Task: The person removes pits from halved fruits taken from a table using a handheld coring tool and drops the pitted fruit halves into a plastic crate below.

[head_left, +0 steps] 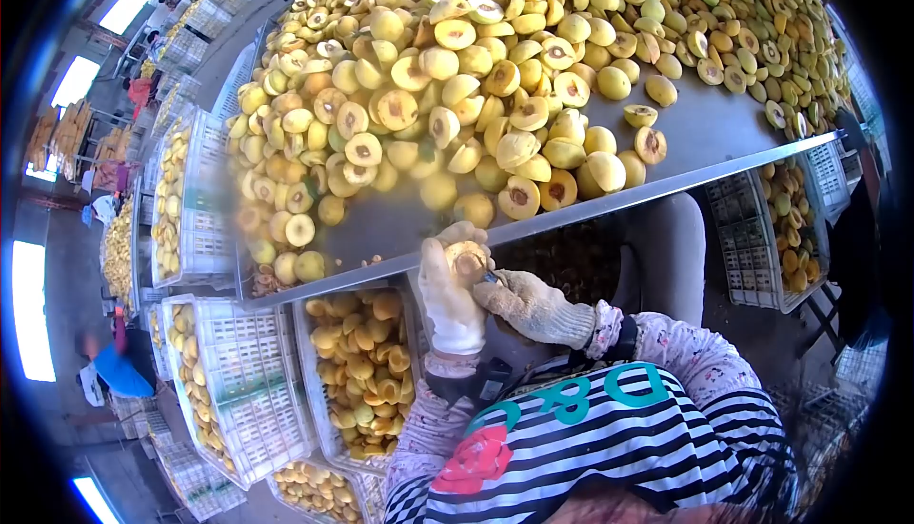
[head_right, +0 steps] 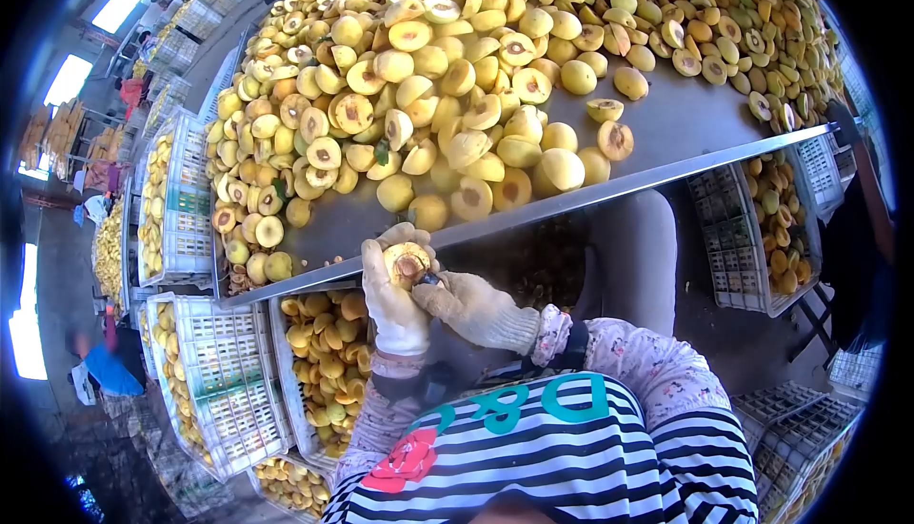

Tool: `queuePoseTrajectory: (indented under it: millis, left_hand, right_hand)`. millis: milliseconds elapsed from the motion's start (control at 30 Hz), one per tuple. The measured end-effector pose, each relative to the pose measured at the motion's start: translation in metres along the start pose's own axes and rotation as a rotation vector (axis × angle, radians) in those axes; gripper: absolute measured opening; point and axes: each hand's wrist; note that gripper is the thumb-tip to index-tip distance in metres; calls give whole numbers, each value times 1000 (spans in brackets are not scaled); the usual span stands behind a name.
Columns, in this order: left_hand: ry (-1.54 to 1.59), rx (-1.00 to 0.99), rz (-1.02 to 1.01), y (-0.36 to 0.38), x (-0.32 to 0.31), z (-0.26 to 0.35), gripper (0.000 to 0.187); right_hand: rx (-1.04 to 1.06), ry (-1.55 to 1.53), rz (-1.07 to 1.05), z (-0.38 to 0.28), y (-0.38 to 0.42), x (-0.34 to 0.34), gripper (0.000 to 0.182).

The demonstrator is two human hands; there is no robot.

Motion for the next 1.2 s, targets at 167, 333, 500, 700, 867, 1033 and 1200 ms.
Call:
queuePoseTrajectory:
  millis: [167, 333, 500, 700, 867, 1033, 1200]
  left_hand:
    - [0, -14, -25, 4, 2, -3, 47]
    - [-173, -9, -237, 2, 19, -5, 61]
    - [-382, 30, -351, 0, 19, 7, 43]
    - [-212, -51, -175, 5, -5, 3, 42]
    - [177, 207, -230, 8, -5, 2, 24]
    - [408, 179, -357, 3, 32, 3, 21]
    - [537, 85, -154, -3, 27, -6, 15]
  right_hand:
    - [31, 55, -92, 11, -5, 8, 47]
    - [-81, 87, -208, 19, -4, 26, 46]
    - [-21, 210, -227, 20, 2, 30, 42]
    - [97, -49, -142, 29, 4, 13, 38]
    - [2, -158, -60, 24, 12, 14, 36]
    - [67, -289, 49, 26, 11, 28, 40]
    - [-225, -12, -127, 0, 26, 12, 43]
Point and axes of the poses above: each hand's wrist, its own y-axis away from the middle knuckle, its own x-axis out of the back of the hand, z = x × y, and after that the axes turned 8 degrees about -z, right-handed
